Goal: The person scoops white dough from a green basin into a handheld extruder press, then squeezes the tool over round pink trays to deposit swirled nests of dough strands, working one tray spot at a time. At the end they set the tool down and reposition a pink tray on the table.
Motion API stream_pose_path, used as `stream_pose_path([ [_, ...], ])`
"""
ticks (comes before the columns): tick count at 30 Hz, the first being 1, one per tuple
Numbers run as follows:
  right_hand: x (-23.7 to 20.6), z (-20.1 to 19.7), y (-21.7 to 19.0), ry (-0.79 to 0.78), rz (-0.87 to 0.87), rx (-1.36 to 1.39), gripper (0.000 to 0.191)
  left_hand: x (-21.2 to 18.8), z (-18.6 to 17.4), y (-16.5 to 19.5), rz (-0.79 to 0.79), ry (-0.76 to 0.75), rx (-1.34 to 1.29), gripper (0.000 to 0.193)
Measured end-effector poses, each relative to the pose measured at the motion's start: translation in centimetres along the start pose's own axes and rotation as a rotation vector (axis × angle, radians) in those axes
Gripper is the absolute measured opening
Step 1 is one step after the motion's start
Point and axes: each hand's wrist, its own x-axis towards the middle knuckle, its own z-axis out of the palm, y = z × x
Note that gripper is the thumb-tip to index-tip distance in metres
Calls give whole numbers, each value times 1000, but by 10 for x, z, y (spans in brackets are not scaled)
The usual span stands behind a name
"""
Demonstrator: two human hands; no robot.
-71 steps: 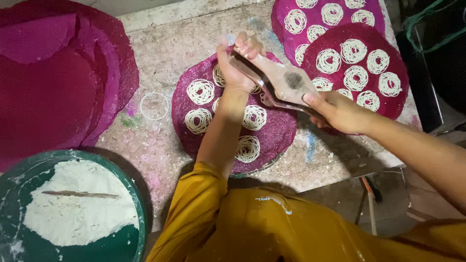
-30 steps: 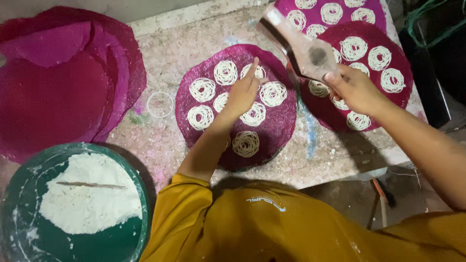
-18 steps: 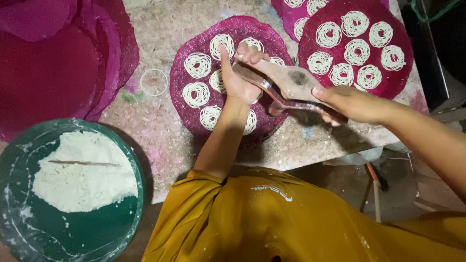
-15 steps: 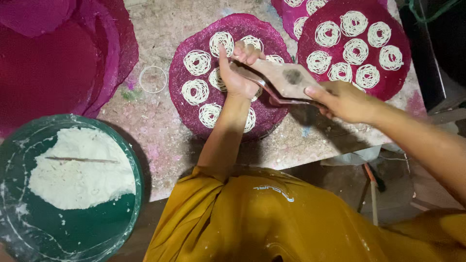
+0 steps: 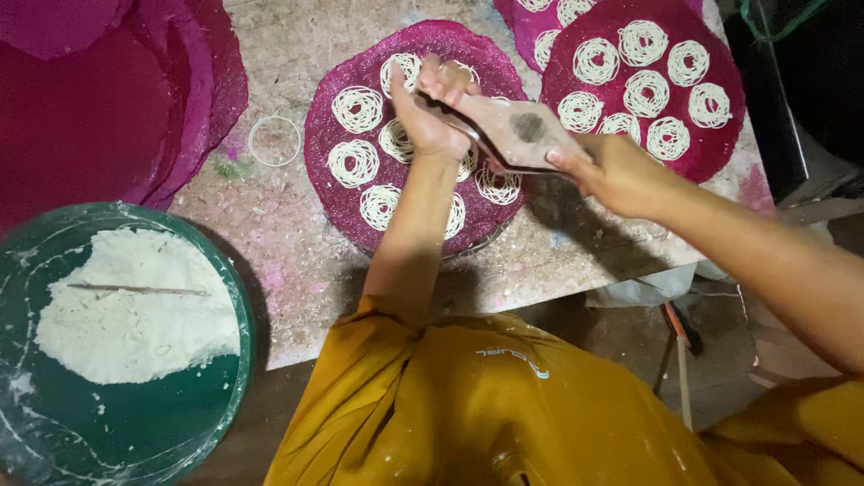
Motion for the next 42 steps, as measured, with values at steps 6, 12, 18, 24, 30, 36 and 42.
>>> stream_pose_path([
  [6,0,1,7,-103,69,15,71,-12,-6,-10,17,234,51,57],
  [12,8,-8,24,149,-124,43,63,8,14,-15,-18,-6,-85,56],
  [18,4,-2,39,112,-130,206,57,-15,15,-4,-528,389,581,67],
  [24,16,10,54,250,-208,316,47,-38,-33,-7,-716,193,1148,75],
  [30,30,38,74,335,-240,663,42,-70,-42,14,-66,-228,1975,58],
  [36,-15,103,112,626,-330,753,27,-109,19,103,43,109,2358,46],
  [42,-37,193,102,770,-332,1026,53,-135,103,288,507,333,2527,38],
])
